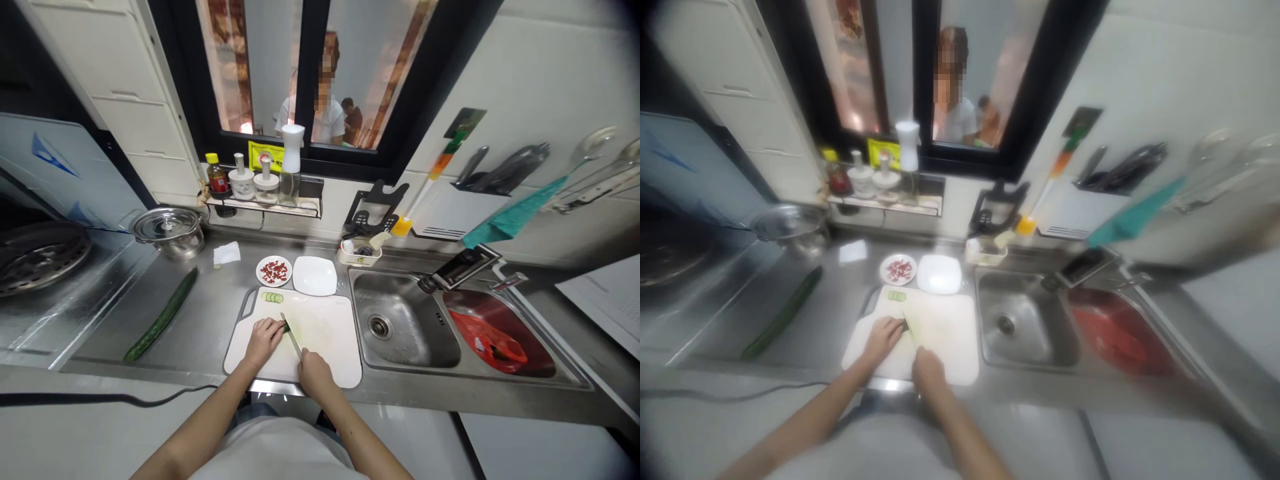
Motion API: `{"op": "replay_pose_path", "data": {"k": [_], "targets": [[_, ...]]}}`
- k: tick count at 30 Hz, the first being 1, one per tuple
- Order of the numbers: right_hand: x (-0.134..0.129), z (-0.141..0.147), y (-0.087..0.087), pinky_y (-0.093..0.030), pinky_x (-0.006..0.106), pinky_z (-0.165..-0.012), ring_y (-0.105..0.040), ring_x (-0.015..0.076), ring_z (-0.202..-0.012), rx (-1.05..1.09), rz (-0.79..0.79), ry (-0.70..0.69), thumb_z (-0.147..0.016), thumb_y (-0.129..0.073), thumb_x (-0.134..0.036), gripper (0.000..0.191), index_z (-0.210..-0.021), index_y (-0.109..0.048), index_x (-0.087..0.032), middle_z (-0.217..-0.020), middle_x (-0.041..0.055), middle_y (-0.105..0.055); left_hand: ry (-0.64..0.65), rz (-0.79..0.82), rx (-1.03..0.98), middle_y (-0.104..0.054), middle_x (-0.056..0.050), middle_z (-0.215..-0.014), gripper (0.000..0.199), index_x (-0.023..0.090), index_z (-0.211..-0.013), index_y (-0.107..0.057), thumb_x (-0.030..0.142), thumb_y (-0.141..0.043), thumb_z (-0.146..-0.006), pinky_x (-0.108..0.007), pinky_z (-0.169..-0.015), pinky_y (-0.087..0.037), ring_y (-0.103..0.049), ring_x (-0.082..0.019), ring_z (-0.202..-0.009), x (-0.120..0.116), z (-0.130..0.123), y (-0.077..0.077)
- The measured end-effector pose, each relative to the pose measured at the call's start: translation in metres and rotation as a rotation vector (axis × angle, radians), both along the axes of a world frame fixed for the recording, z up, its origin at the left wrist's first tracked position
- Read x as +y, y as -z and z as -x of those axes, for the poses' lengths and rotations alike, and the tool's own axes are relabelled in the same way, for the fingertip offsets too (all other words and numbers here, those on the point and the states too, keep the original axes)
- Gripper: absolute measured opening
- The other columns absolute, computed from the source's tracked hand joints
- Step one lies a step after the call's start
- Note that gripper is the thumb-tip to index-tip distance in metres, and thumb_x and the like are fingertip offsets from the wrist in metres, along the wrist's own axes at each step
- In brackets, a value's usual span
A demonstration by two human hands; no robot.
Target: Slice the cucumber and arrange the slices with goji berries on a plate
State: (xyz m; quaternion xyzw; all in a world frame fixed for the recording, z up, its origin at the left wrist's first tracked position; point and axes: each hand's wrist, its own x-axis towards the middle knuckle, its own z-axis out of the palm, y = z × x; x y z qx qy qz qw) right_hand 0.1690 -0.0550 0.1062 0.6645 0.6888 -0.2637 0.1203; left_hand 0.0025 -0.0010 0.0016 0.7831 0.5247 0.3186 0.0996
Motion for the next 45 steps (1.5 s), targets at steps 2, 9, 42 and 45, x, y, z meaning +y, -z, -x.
{"op": "replay_pose_path", "data": {"k": [2,9,42,45], "targets": [[0.003,0.002,0.000,-0.044,0.029,-0.075,-0.064,0.0240,-0.095,0.007,-0.017,-0.007,-0.088,-0.036,-0.011,0.030,-0.107,-0.059,-0.010,-0.100,0.0166,-0.067,0.001,0.002,-0.004,-0.060,-0.004,-0.083,0.026,0.023,-0.106,-0.063,0.032,-0.042,-0.093,-0.032,-0.074,-0.040,-0.053,-0.017,-0.080,0.000,0.000,0.000],[0.017,0.012,0.005,-0.045,0.029,-0.076,-0.063,0.0231,-0.097,0.022,-0.043,-0.001,-0.087,-0.034,-0.009,0.032,-0.109,-0.058,-0.010,-0.102,0.0171,-0.067,0.008,-0.007,0.002,-0.059,-0.004,-0.082,0.028,0.023,-0.107,-0.063,0.032,-0.041,-0.093,-0.031,-0.072,-0.040,-0.053,-0.017,-0.079,0.001,0.000,0.001],[0.012,0.005,0.003,-0.044,0.029,-0.075,-0.063,0.0233,-0.095,0.046,-0.031,0.004,-0.086,-0.037,-0.011,0.031,-0.108,-0.059,-0.011,-0.100,0.0169,-0.067,-0.010,0.011,0.019,-0.059,-0.004,-0.083,0.027,0.024,-0.106,-0.063,0.034,-0.042,-0.093,-0.032,-0.075,-0.040,-0.054,-0.017,-0.081,0.001,0.001,0.001],[0.022,0.011,0.002,-0.044,0.028,-0.075,-0.063,0.0226,-0.096,0.044,-0.034,0.009,-0.087,-0.036,-0.011,0.032,-0.109,-0.059,-0.011,-0.101,0.0168,-0.067,-0.006,0.011,0.025,-0.059,-0.005,-0.083,0.027,0.024,-0.106,-0.064,0.034,-0.042,-0.093,-0.033,-0.075,-0.040,-0.053,-0.017,-0.081,0.001,0.001,0.002]]}}
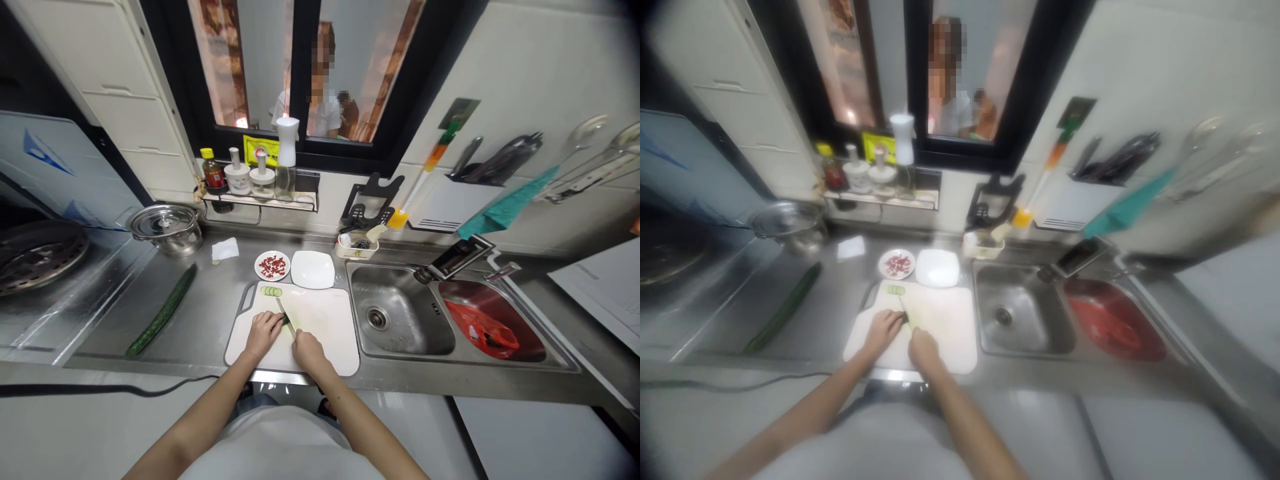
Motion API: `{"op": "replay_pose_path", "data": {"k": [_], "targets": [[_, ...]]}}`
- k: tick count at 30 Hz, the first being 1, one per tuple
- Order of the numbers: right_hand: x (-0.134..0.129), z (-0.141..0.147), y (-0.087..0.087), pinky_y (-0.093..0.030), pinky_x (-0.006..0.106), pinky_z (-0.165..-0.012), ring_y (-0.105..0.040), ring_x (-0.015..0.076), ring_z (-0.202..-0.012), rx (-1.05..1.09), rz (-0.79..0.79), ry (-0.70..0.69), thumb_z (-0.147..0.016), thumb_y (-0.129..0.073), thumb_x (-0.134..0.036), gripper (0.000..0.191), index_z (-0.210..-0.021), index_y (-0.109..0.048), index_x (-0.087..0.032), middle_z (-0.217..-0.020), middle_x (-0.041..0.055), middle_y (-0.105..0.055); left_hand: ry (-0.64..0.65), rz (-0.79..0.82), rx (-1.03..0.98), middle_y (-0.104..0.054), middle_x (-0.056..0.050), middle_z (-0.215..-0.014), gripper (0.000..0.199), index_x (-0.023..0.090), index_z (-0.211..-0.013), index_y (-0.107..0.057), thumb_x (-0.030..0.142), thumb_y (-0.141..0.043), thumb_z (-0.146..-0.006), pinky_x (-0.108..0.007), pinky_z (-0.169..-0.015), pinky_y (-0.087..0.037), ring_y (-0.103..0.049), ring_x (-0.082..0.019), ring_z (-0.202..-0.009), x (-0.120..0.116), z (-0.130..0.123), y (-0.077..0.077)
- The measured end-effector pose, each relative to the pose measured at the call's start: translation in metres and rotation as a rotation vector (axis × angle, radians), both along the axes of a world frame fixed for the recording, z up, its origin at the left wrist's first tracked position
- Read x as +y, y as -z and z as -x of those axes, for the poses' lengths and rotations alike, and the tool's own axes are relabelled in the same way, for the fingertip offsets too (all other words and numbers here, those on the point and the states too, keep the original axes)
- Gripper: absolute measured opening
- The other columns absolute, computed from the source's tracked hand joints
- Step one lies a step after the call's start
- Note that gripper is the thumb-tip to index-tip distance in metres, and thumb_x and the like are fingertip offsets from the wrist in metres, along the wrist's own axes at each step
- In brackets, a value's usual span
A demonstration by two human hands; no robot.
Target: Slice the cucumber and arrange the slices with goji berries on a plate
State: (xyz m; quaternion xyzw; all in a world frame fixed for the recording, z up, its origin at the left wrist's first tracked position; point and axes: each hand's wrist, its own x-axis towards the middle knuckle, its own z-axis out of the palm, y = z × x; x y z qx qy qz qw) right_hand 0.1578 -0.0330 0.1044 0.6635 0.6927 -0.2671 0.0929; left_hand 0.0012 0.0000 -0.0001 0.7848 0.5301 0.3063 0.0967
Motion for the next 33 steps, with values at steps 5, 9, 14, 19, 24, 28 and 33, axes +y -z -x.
{"op": "replay_pose_path", "data": {"k": [5,9,14,19,24,28,33], "targets": [[0.011,0.005,-0.003,-0.044,0.028,-0.077,-0.063,0.0219,-0.098,0.020,-0.009,-0.008,-0.087,-0.036,-0.011,0.033,-0.110,-0.059,-0.011,-0.102,0.0161,-0.067,0.000,-0.007,0.001,-0.060,-0.005,-0.084,0.027,0.023,-0.106,-0.064,0.033,-0.042,-0.093,-0.033,-0.076,-0.040,-0.053,-0.017,-0.082,0.000,0.000,0.001],[0.010,0.003,-0.003,-0.044,0.028,-0.077,-0.063,0.0223,-0.098,0.014,0.006,-0.002,-0.086,-0.037,-0.011,0.033,-0.111,-0.059,-0.011,-0.102,0.0162,-0.067,-0.003,-0.008,-0.016,-0.060,-0.004,-0.084,0.026,0.023,-0.107,-0.064,0.033,-0.044,-0.092,-0.032,-0.076,-0.041,-0.054,-0.017,-0.083,0.000,0.000,0.000],[-0.004,-0.006,0.001,-0.043,0.028,-0.075,-0.063,0.0226,-0.095,0.021,0.005,0.012,-0.085,-0.038,-0.011,0.032,-0.108,-0.060,-0.011,-0.101,0.0167,-0.067,-0.011,0.001,-0.043,-0.060,-0.004,-0.084,0.026,0.023,-0.106,-0.064,0.033,-0.044,-0.092,-0.032,-0.076,-0.041,-0.055,-0.017,-0.083,0.000,0.001,0.000],[-0.019,-0.021,0.001,-0.042,0.028,-0.072,-0.063,0.0226,-0.092,0.037,0.020,0.014,-0.085,-0.038,-0.013,0.030,-0.105,-0.062,-0.011,-0.100,0.0163,-0.067,-0.018,0.025,-0.084,-0.062,-0.005,-0.087,0.026,0.023,-0.106,-0.063,0.033,-0.043,-0.092,-0.033,-0.077,-0.042,-0.056,-0.018,-0.084,-0.001,0.001,-0.002],[-0.026,-0.034,-0.003,-0.040,0.026,-0.070,-0.063,0.0205,-0.090,0.099,0.017,0.043,-0.087,-0.038,-0.016,0.029,-0.099,-0.063,-0.011,-0.098,0.0154,-0.067,-0.035,0.036,-0.116,-0.064,-0.006,-0.091,0.025,0.022,-0.105,-0.061,0.033,-0.044,-0.091,-0.034,-0.080,-0.044,-0.058,-0.018,-0.088,-0.002,0.000,-0.005],[-0.029,-0.041,-0.002,-0.038,0.025,-0.068,-0.064,0.0196,-0.088,0.072,-0.017,0.058,-0.089,-0.037,-0.021,0.028,-0.097,-0.062,-0.013,-0.095,0.0132,-0.068,-0.053,0.045,-0.142,-0.065,-0.006,-0.093,0.025,0.021,-0.105,-0.061,0.035,-0.047,-0.090,-0.035,-0.081,-0.045,-0.059,-0.019,-0.090,-0.002,0.000,-0.005],[-0.028,-0.048,-0.002,-0.038,0.028,-0.067,-0.064,0.0213,-0.087,-0.069,-0.118,0.038,-0.095,-0.031,-0.030,0.032,-0.106,-0.058,-0.018,-0.091,0.0109,-0.068,-0.144,0.041,-0.228,-0.065,-0.008,-0.098,0.027,0.021,-0.105,-0.061,0.037,-0.048,-0.089,-0.038,-0.084,-0.046,-0.059,-0.021,-0.093,0.001,0.001,-0.007]]}}
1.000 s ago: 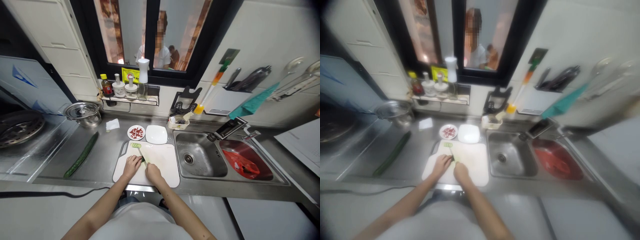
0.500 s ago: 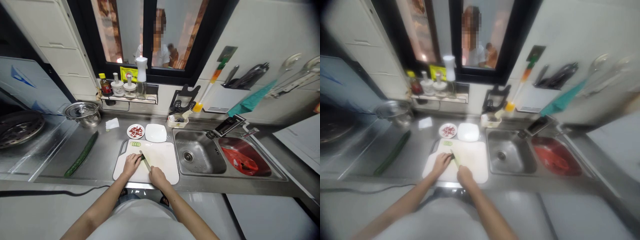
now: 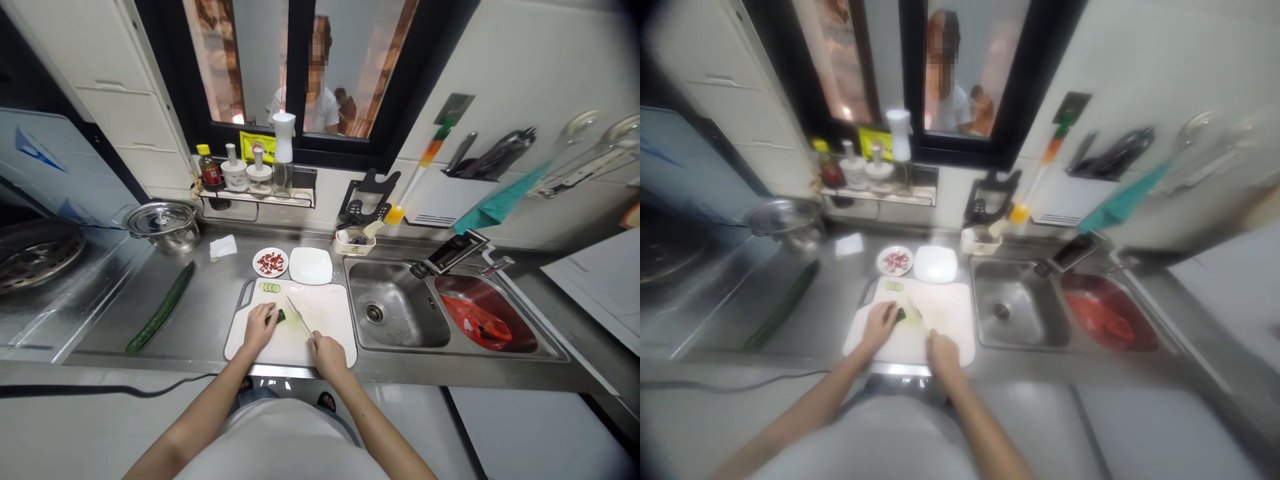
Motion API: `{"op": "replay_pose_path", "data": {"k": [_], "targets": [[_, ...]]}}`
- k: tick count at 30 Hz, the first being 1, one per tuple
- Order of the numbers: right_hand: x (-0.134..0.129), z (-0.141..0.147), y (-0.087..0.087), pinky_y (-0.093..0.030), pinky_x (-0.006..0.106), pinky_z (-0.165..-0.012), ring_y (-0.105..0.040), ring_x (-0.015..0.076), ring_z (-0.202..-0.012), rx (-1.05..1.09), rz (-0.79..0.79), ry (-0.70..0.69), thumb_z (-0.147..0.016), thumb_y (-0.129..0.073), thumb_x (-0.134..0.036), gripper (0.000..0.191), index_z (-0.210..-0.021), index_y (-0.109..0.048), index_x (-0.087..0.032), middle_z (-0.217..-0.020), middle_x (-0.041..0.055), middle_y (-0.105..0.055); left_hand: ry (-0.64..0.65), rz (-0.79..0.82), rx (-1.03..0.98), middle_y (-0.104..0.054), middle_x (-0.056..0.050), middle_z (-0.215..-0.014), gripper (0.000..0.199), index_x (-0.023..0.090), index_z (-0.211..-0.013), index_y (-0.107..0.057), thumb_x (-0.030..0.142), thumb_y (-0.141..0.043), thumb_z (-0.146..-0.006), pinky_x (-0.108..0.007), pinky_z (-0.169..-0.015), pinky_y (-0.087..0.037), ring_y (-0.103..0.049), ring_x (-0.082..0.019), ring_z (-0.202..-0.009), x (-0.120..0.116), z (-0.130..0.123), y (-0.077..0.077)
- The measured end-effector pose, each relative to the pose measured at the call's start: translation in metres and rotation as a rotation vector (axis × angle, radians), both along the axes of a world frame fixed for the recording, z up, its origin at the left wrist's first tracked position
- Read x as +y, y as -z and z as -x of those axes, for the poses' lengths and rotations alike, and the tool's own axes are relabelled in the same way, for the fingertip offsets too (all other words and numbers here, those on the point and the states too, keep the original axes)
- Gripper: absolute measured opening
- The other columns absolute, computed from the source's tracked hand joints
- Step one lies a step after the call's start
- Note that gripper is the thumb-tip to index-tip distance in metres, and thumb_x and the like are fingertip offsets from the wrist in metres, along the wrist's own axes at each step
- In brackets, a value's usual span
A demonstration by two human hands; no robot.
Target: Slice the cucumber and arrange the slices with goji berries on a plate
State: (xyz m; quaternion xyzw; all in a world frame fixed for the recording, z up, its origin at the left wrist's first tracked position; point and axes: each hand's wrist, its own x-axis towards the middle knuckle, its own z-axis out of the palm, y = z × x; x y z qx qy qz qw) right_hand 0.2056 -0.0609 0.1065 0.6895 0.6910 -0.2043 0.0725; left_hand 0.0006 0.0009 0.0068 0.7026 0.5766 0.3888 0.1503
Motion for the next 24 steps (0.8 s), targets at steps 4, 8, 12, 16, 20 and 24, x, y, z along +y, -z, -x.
{"op": "replay_pose_path", "data": {"k": [4,8,12,16,20,24], "targets": [[0.005,-0.005,-0.004,-0.036,0.028,-0.068,-0.062,0.0200,-0.087,-0.087,-0.019,-0.020,-0.096,-0.030,-0.030,0.032,-0.116,-0.054,-0.024,-0.096,0.0089,-0.066,-0.100,0.011,-0.112,-0.065,-0.009,-0.100,0.030,0.019,-0.108,-0.061,0.038,-0.046,-0.089,-0.038,-0.085,-0.046,-0.059,-0.022,-0.093,0.002,-0.002,-0.012],[0.007,-0.010,-0.006,-0.035,0.028,-0.071,-0.060,0.0188,-0.088,-0.170,-0.100,-0.043,-0.095,-0.036,-0.025,0.032,-0.122,-0.052,-0.026,-0.095,0.0082,-0.065,-0.167,0.039,-0.215,-0.063,-0.008,-0.105,0.033,0.019,-0.112,-0.058,0.038,-0.042,-0.091,-0.036,-0.087,-0.046,-0.059,-0.020,-0.094,0.005,-0.006,-0.032],[0.005,-0.014,-0.006,-0.034,0.030,-0.075,-0.056,0.0196,-0.091,-0.234,-0.238,-0.049,-0.090,-0.043,-0.019,0.041,-0.131,-0.048,-0.026,-0.099,0.0094,-0.064,-0.080,0.020,-0.125,-0.063,-0.007,-0.107,0.030,0.021,-0.106,-0.062,0.040,-0.046,-0.089,-0.036,-0.092,-0.043,-0.056,-0.021,-0.101,0.010,-0.013,-0.054],[0.004,-0.017,-0.005,-0.033,0.031,-0.076,-0.054,0.0204,-0.089,-0.263,-0.329,-0.077,-0.089,-0.046,-0.018,0.043,-0.131,-0.049,-0.024,-0.099,0.0101,-0.063,0.115,0.091,0.091,-0.063,-0.004,-0.108,0.029,0.026,-0.103,-0.065,0.044,-0.052,-0.085,-0.041,-0.098,-0.036,-0.052,-0.023,-0.106,0.012,-0.024,-0.077],[0.003,-0.020,-0.004,-0.032,0.032,-0.076,-0.053,0.0211,-0.088,-0.267,-0.379,-0.085,-0.088,-0.046,-0.017,0.042,-0.130,-0.051,-0.023,-0.098,0.0105,-0.063,0.218,0.149,0.214,-0.061,-0.005,-0.110,0.030,0.027,-0.102,-0.067,0.047,-0.052,-0.085,-0.045,-0.103,-0.027,-0.049,-0.024,-0.109,0.011,-0.035,-0.090],[0.002,-0.024,0.000,-0.031,0.032,-0.075,-0.052,0.0202,-0.087,-0.266,-0.401,-0.087,-0.089,-0.046,-0.017,0.041,-0.129,-0.051,-0.022,-0.097,0.0102,-0.063,0.240,0.195,0.235,-0.060,-0.005,-0.111,0.031,0.028,-0.104,-0.067,0.046,-0.050,-0.086,-0.046,-0.104,-0.023,-0.047,-0.024,-0.110,0.010,-0.041,-0.092]]}}
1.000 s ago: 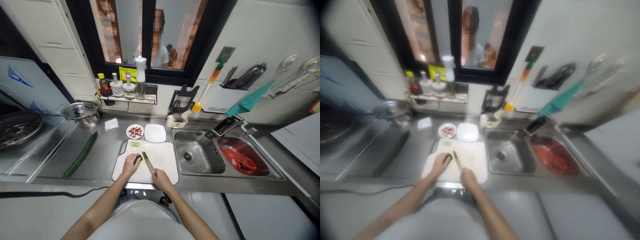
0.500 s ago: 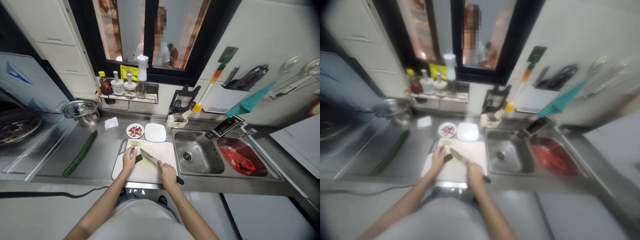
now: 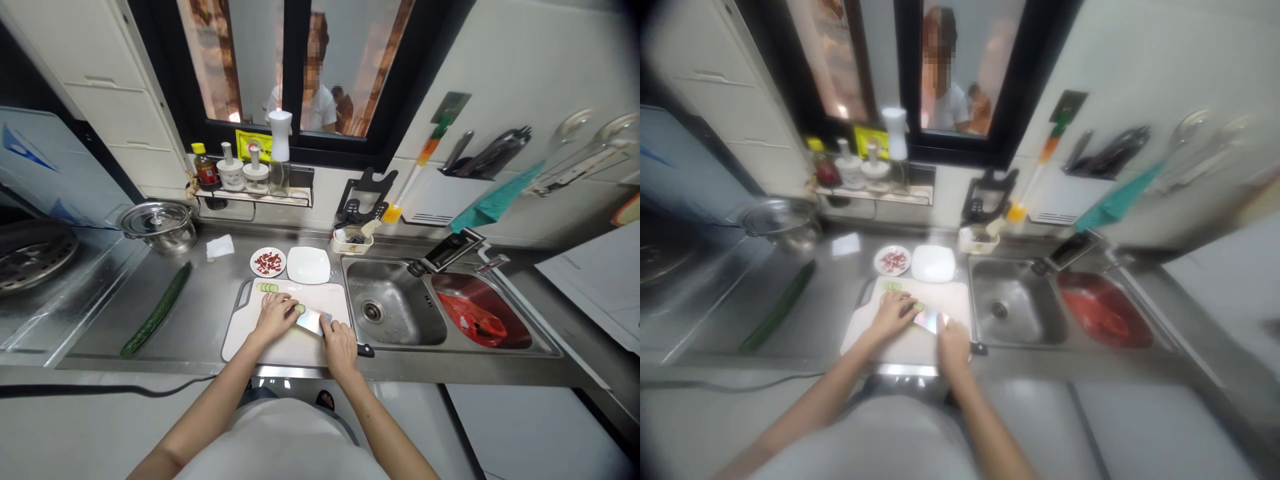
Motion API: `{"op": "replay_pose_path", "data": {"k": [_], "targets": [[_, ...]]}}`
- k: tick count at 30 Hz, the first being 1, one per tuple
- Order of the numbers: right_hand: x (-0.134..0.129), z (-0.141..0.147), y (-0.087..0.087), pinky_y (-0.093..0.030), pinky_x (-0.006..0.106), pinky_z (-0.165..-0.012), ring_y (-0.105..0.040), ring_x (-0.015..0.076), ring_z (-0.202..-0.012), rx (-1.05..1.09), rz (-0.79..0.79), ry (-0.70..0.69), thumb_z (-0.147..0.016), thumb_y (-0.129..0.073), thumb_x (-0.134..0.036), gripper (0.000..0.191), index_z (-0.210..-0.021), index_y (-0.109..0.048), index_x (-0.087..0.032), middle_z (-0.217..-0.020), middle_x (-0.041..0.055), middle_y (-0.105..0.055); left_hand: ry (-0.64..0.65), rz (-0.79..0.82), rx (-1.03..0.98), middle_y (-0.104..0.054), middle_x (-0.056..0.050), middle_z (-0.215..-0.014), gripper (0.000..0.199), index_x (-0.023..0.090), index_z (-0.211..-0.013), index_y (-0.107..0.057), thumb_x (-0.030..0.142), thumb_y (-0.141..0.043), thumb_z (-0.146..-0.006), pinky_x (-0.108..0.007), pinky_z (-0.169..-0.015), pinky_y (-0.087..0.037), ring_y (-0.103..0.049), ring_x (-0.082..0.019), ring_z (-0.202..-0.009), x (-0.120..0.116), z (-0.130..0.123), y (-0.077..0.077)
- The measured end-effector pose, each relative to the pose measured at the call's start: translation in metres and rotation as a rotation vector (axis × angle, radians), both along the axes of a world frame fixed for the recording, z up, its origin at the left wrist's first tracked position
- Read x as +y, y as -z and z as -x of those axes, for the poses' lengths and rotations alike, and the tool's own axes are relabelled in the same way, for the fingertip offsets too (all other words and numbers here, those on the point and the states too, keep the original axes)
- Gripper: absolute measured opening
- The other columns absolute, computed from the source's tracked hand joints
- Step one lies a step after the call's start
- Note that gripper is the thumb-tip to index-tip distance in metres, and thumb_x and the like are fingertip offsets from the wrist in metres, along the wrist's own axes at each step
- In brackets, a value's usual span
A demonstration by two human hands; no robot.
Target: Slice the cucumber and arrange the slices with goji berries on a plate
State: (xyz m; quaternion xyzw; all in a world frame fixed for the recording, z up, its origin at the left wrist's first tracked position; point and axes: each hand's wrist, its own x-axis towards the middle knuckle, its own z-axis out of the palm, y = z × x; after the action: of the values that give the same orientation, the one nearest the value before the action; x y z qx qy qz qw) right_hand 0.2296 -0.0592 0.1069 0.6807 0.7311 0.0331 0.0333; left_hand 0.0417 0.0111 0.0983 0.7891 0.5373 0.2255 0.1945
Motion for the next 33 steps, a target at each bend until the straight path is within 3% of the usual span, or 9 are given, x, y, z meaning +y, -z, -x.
{"op": "replay_pose_path", "data": {"k": [5,12,16,20,25,29,33], "targets": [[-0.004,-0.005,0.003,-0.031,0.032,-0.074,-0.052,0.0204,-0.086,-0.002,0.011,-0.004,-0.088,-0.048,-0.017,0.041,-0.128,-0.052,-0.023,-0.095,0.0096,-0.062,0.034,0.066,-0.014,-0.060,-0.005,-0.110,0.026,0.026,-0.101,-0.066,0.040,-0.050,-0.086,-0.046,-0.104,-0.021,-0.047,-0.024,-0.110,-0.001,-0.007,0.000],[-0.007,-0.010,0.008,-0.031,0.032,-0.074,-0.053,0.0200,-0.086,-0.003,0.057,0.016,-0.087,-0.048,-0.017,0.040,-0.127,-0.052,-0.024,-0.095,0.0081,-0.063,0.011,0.119,-0.094,-0.062,-0.003,-0.093,0.009,0.022,-0.086,-0.064,0.026,-0.058,-0.080,-0.036,-0.094,-0.033,-0.052,-0.020,-0.097,-0.001,-0.015,-0.002],[-0.007,-0.016,0.011,-0.032,0.031,-0.075,-0.055,0.0198,-0.088,0.000,0.090,0.058,-0.088,-0.046,-0.017,0.040,-0.127,-0.052,-0.023,-0.096,0.0073,-0.063,-0.105,0.144,-0.165,-0.065,-0.001,-0.083,0.006,0.022,-0.081,-0.063,0.025,-0.058,-0.080,-0.029,-0.081,-0.038,-0.057,-0.017,-0.086,0.004,-0.014,0.005],[-0.006,-0.024,0.014,-0.032,0.030,-0.076,-0.056,0.0198,-0.091,0.016,0.123,0.113,-0.085,-0.048,-0.015,0.045,-0.128,-0.051,-0.025,-0.099,0.0067,-0.063,-0.345,0.257,-0.272,-0.066,0.001,-0.075,0.011,0.022,-0.081,-0.062,0.032,-0.059,-0.080,-0.023,-0.067,-0.039,-0.060,-0.014,-0.072,0.017,-0.005,0.024],[-0.005,-0.029,0.015,-0.033,0.028,-0.078,-0.056,0.0192,-0.094,0.057,0.161,0.160,-0.082,-0.051,-0.017,0.047,-0.128,-0.051,-0.026,-0.100,0.0061,-0.064,-0.563,0.288,-0.249,-0.068,0.001,-0.078,0.011,0.023,-0.087,-0.063,0.027,-0.061,-0.077,-0.023,-0.068,-0.040,-0.062,-0.014,-0.075,0.037,0.008,0.047],[-0.006,-0.029,0.015,-0.033,0.028,-0.079,-0.055,0.0187,-0.095,0.090,0.164,0.161,-0.082,-0.051,-0.017,0.048,-0.129,-0.050,-0.026,-0.099,0.0059,-0.064,-0.647,0.300,-0.206,-0.069,0.002,-0.082,0.016,0.024,-0.090,-0.061,0.026,-0.062,-0.075,-0.023,-0.069,-0.039,-0.062,-0.015,-0.079,0.052,0.014,0.056],[-0.006,-0.027,0.014,-0.034,0.028,-0.078,-0.056,0.0188,-0.092,0.100,0.148,0.159,-0.082,-0.050,-0.017,0.047,-0.128,-0.051,-0.026,-0.098,0.0056,-0.064,-0.653,0.303,-0.146,-0.069,0.001,-0.084,0.016,0.023,-0.089,-0.060,0.032,-0.061,-0.076,-0.025,-0.070,-0.038,-0.062,-0.016,-0.080,0.063,0.016,0.058]]}}
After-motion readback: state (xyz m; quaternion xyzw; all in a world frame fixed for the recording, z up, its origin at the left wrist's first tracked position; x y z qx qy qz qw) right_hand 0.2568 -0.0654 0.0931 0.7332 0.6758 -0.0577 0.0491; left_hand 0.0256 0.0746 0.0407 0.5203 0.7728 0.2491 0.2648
